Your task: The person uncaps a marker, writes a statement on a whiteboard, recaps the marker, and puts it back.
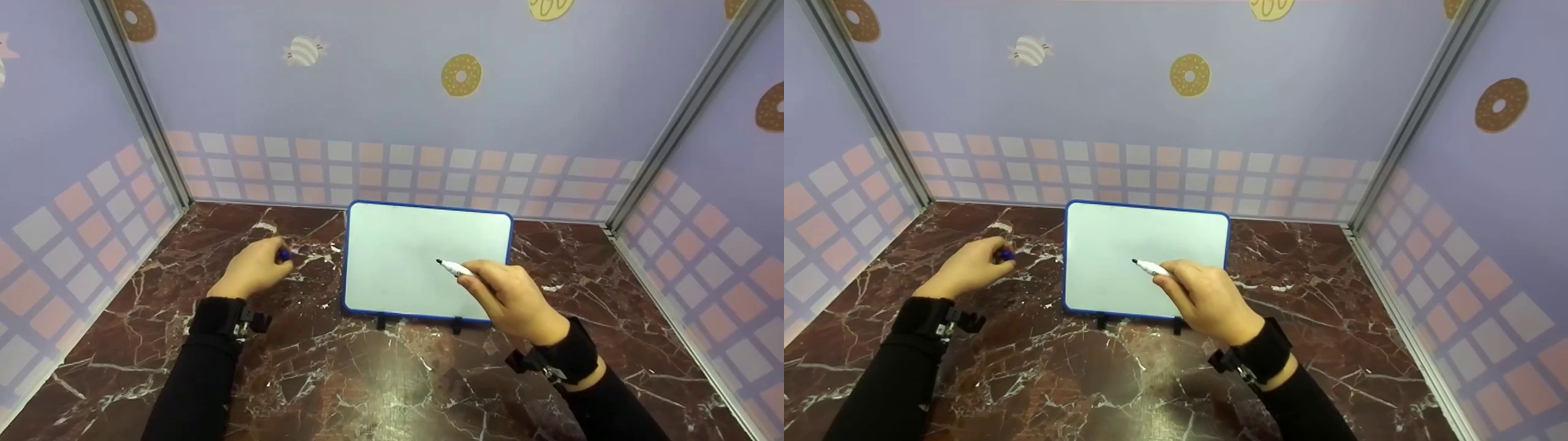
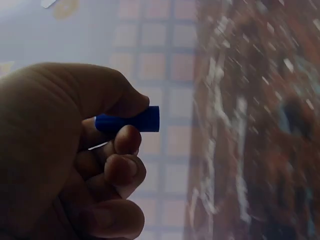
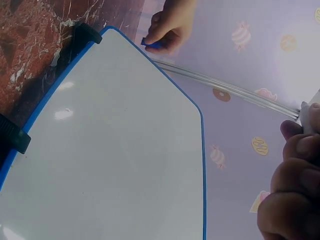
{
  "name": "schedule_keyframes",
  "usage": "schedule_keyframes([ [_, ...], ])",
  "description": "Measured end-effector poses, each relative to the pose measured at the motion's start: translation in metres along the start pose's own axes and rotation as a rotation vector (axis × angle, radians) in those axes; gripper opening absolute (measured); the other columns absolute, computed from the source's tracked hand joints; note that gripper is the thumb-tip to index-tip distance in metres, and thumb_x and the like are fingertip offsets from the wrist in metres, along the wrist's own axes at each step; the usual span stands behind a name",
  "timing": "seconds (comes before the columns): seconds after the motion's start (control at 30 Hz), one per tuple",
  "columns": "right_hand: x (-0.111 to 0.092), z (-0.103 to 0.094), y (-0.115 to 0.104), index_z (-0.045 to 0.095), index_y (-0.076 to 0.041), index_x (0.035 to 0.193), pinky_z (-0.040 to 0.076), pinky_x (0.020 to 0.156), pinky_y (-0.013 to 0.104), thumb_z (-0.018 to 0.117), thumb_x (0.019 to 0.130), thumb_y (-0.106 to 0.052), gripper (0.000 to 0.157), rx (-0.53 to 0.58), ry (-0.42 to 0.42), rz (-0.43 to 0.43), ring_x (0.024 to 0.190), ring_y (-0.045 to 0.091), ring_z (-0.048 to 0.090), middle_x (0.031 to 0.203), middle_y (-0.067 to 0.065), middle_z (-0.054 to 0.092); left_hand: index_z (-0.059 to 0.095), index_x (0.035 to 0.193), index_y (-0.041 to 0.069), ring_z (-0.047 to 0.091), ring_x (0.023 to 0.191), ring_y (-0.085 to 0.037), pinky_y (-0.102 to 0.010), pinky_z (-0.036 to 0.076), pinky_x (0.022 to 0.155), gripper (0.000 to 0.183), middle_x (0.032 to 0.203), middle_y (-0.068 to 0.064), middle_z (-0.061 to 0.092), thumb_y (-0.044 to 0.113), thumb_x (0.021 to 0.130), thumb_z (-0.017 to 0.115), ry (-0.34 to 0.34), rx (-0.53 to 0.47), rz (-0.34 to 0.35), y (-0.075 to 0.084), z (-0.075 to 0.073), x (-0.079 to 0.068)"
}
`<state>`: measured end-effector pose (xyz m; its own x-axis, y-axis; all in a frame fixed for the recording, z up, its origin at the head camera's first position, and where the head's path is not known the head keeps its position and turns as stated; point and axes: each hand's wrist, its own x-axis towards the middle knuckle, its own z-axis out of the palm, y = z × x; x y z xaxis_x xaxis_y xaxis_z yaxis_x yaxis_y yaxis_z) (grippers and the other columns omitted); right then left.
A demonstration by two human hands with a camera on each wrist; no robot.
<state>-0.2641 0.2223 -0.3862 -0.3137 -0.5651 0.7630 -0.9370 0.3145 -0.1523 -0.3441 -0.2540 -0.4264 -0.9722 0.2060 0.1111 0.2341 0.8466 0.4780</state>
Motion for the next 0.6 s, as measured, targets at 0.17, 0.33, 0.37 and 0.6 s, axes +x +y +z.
schedule_keyframes([
  [0.17,-0.001,-0.001,0.000,0.073,0.000,0.122,0.033,0.053,0.019,0.059,0.118,-0.020,0.025,-0.009,-0.015,0.012,0.061,0.003,0.037,0.079,-0.001,0.055,0.065,0.111,0.004,0.053,0.073,-0.026,-0.046,0.042,0.072,0.015,0.088,-0.010,0.059,0.018,0.105,0.063,-0.023,0.080,-0.024,-0.012,0.006,0.000],
  [0.33,-0.001,0.000,0.000,0.073,0.001,0.122,0.033,0.053,0.020,0.059,0.118,-0.021,0.027,-0.015,-0.016,0.020,0.062,0.004,0.037,0.080,-0.001,0.055,0.058,0.096,0.010,0.050,0.068,-0.025,-0.045,0.040,0.069,0.013,0.079,-0.005,0.052,0.017,0.103,0.066,-0.029,0.138,-0.024,-0.017,0.011,0.001],
  [0.37,-0.001,0.000,0.000,0.073,0.001,0.122,0.033,0.053,0.019,0.059,0.118,-0.021,0.027,-0.015,-0.017,0.021,0.062,0.004,0.038,0.080,-0.001,0.055,0.059,0.097,0.010,0.051,0.069,-0.025,-0.046,0.040,0.069,0.012,0.079,-0.005,0.053,0.017,0.103,0.066,-0.032,0.145,-0.024,-0.018,0.012,0.001],
  [0.6,-0.002,-0.001,0.001,0.073,0.001,0.122,0.034,0.054,0.020,0.058,0.119,-0.021,0.027,-0.007,-0.017,0.012,0.062,0.005,0.039,0.080,0.000,0.056,0.059,0.091,0.011,0.055,0.071,-0.026,-0.046,0.042,0.069,0.010,0.079,-0.006,0.058,0.015,0.099,0.065,-0.048,0.158,-0.045,-0.021,0.015,0.001],
])
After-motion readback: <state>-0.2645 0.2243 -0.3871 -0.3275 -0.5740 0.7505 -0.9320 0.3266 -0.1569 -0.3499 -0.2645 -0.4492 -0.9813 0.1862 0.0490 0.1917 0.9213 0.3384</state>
